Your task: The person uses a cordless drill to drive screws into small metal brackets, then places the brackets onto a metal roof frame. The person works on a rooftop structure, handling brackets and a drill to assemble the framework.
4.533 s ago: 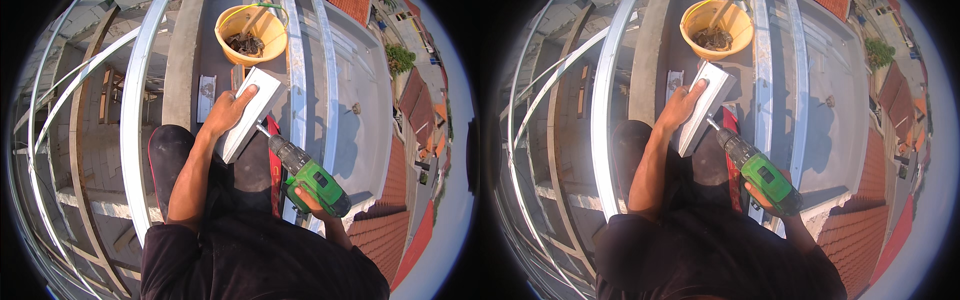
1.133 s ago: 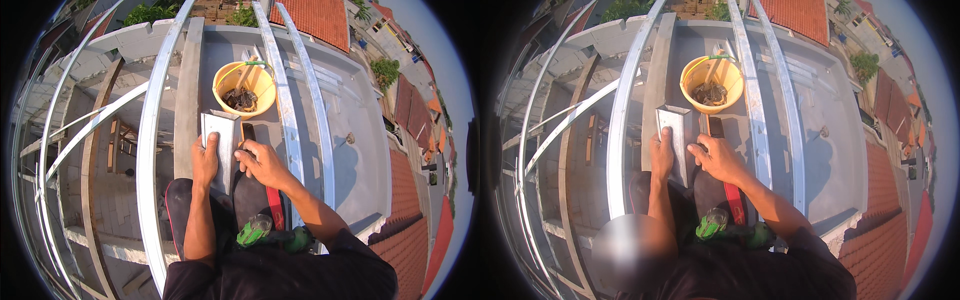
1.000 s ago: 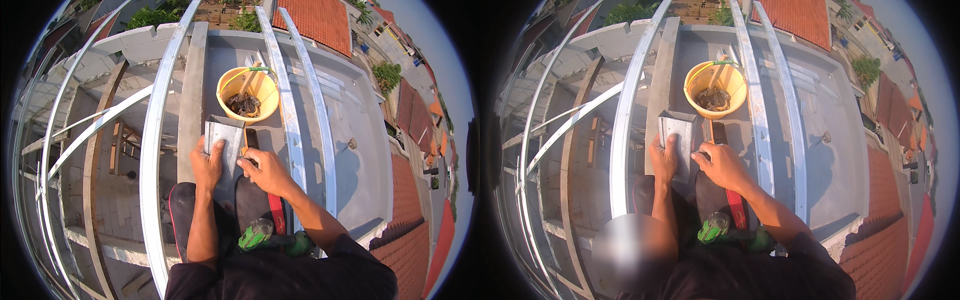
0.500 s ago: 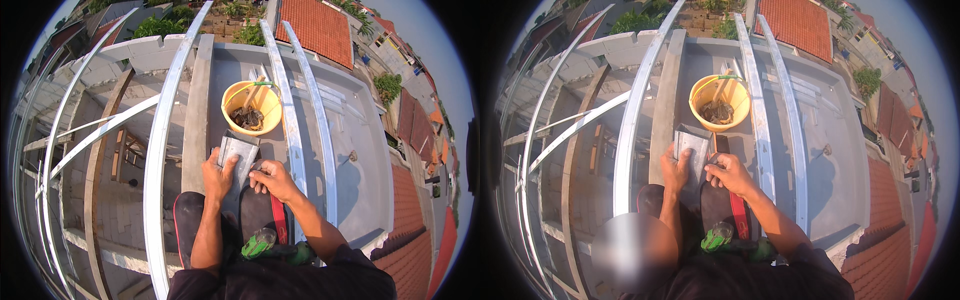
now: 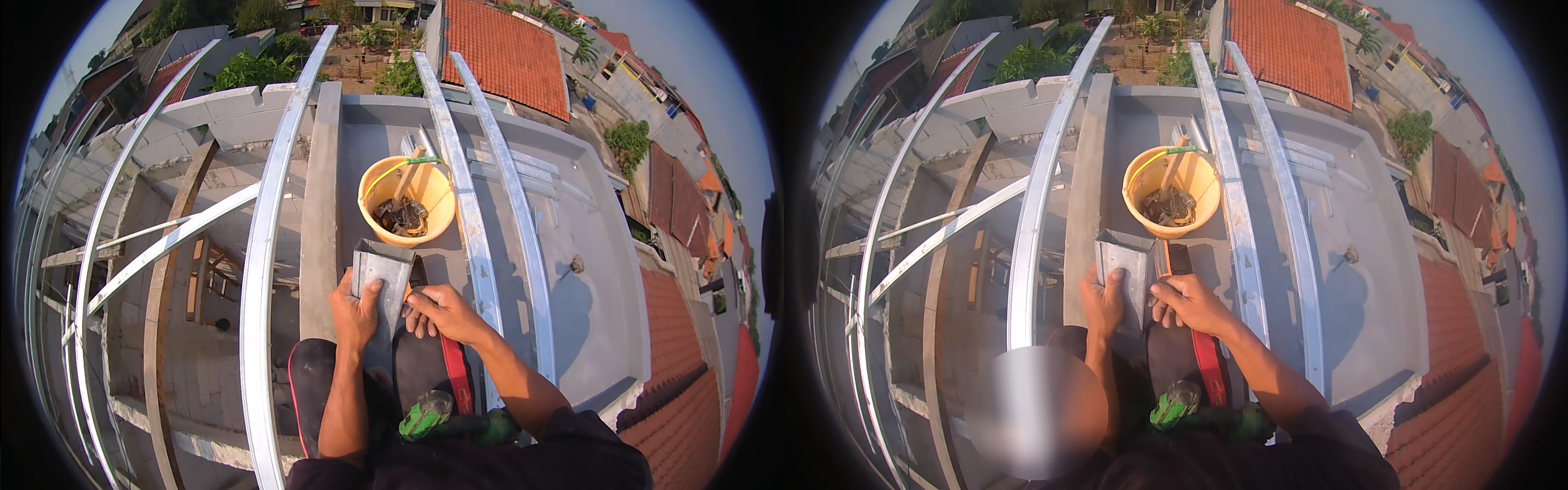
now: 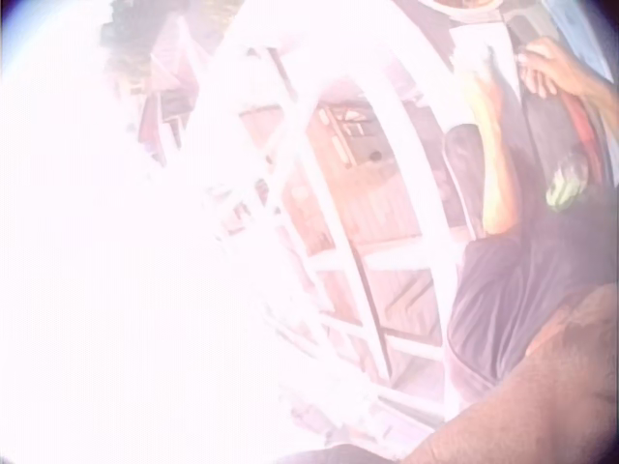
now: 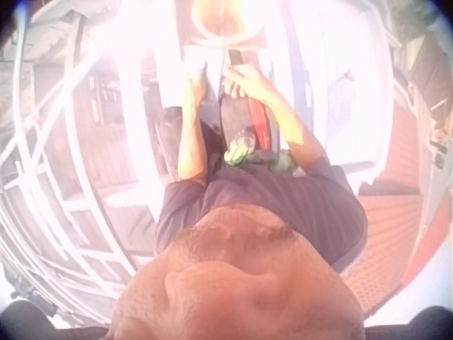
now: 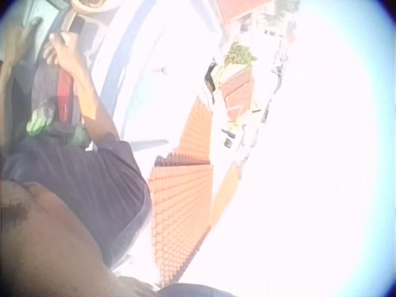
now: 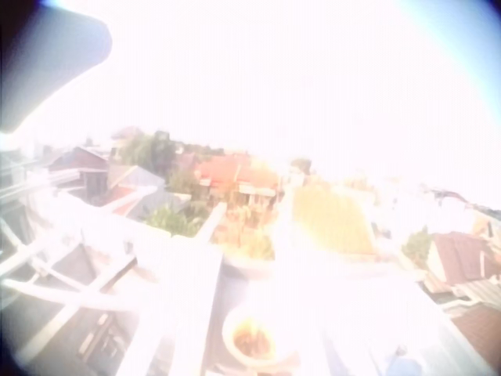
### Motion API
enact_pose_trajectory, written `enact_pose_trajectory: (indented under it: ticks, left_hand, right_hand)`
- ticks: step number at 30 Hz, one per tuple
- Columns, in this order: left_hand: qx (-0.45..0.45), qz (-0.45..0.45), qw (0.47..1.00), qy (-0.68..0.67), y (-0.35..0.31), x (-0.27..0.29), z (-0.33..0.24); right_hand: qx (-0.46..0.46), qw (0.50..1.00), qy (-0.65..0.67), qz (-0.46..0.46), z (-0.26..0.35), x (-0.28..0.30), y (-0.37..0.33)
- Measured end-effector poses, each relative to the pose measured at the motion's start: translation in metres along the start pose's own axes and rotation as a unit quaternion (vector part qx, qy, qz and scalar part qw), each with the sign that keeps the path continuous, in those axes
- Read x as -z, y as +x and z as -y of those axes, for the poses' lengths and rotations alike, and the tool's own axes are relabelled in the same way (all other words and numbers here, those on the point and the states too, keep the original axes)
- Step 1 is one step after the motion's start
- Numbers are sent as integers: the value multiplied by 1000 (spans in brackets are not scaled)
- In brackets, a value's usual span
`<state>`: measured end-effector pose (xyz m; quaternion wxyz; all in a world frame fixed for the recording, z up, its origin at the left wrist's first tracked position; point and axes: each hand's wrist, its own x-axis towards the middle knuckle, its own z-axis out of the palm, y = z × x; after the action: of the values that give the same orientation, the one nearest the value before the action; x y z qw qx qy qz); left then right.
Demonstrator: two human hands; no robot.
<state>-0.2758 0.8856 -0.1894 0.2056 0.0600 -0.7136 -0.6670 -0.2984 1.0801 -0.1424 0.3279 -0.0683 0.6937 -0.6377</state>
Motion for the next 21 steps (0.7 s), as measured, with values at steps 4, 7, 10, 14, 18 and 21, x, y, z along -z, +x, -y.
enact_pose_trajectory:
  ticks: [4,7,10,14,18,21]
  left_hand:
    - [9,21,1000,4,0,3,5]
    - [6,7,1000,29,0,0,8]
    - [16,-37,999,12,3,0,6]
    - [50,-148,987,-24,19,23,17]
    - [247,-222,925,-186,22,29,10]
    - [270,-254,892,-260,22,23,-1]
  right_hand:
    - [16,999,-2,-33,-8,-2,-1]
    - [125,977,-135,-105,-11,-11,-4]
    - [217,924,-257,-182,-8,-7,-10]
    - [185,910,-245,-280,-12,20,-16]
    - [193,890,-228,-344,-32,46,7]
    - [210,877,-222,-370,-38,56,36]
